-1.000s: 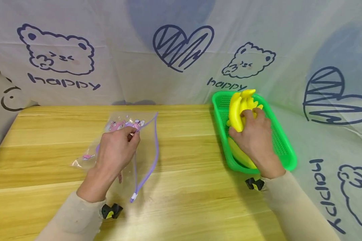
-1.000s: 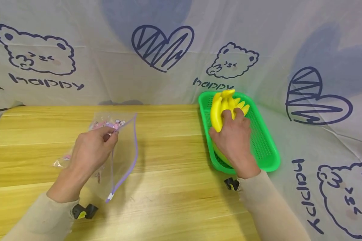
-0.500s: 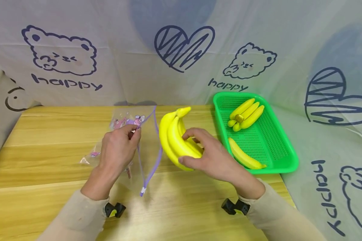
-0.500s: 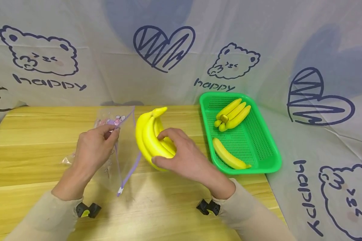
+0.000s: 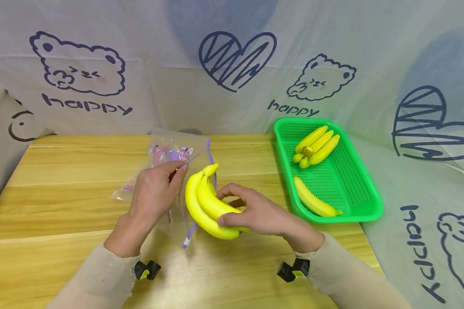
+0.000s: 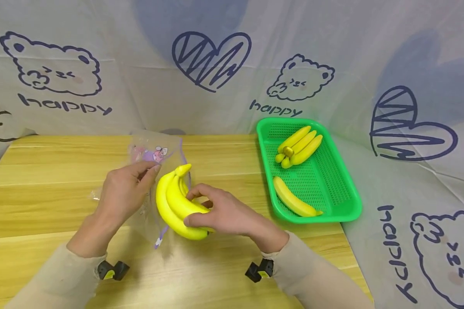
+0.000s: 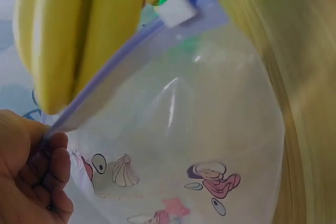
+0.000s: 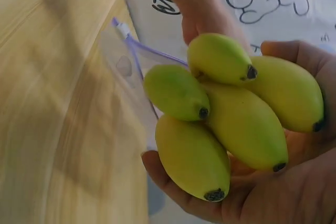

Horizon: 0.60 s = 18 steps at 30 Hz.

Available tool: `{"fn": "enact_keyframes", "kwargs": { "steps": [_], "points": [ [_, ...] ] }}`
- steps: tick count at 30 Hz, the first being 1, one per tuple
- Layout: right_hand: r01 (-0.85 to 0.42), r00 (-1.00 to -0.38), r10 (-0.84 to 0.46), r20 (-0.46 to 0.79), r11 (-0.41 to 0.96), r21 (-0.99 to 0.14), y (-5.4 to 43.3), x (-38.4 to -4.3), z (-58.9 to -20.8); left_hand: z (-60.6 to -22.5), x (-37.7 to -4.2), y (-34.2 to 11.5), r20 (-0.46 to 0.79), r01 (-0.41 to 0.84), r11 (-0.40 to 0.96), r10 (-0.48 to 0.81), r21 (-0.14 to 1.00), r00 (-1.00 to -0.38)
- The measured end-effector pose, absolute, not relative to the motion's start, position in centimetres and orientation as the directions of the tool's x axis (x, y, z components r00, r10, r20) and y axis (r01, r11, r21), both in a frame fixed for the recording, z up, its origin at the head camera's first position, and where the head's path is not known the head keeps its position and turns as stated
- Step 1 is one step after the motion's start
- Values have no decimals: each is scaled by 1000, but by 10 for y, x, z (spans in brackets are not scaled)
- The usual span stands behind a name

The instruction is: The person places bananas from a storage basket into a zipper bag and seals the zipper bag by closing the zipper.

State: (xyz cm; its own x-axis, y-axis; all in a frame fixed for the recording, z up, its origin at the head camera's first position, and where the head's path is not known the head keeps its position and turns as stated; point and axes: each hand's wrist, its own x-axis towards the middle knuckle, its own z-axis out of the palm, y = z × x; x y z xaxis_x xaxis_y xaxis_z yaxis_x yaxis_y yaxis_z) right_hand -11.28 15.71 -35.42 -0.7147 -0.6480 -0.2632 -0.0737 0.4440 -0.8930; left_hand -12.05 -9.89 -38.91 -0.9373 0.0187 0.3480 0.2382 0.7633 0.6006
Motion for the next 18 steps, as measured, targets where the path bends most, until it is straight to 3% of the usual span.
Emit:
{"fn": "enact_keyframes", "kwargs": {
  "steps": [5,10,14,18],
  "points": [
    [58,-765,-576,-286,381,-923,158,-126,-364,-390,-115,-90,385,304,791,95,531,-918],
    [142,-794,-532,-296,310,-940,158,-133,-369,-389,-110,-78,361,296,783,98,548,-927],
    [139,-773,-565,-290,296,-945,158,-136,-372,-385,-107,-73,325,243,755,42,609,-945],
    [37,-699,-656,-283,362,-932,157,-140,-376,-380,-105,-70,263,199,721,24,664,-965]
  ]
}}
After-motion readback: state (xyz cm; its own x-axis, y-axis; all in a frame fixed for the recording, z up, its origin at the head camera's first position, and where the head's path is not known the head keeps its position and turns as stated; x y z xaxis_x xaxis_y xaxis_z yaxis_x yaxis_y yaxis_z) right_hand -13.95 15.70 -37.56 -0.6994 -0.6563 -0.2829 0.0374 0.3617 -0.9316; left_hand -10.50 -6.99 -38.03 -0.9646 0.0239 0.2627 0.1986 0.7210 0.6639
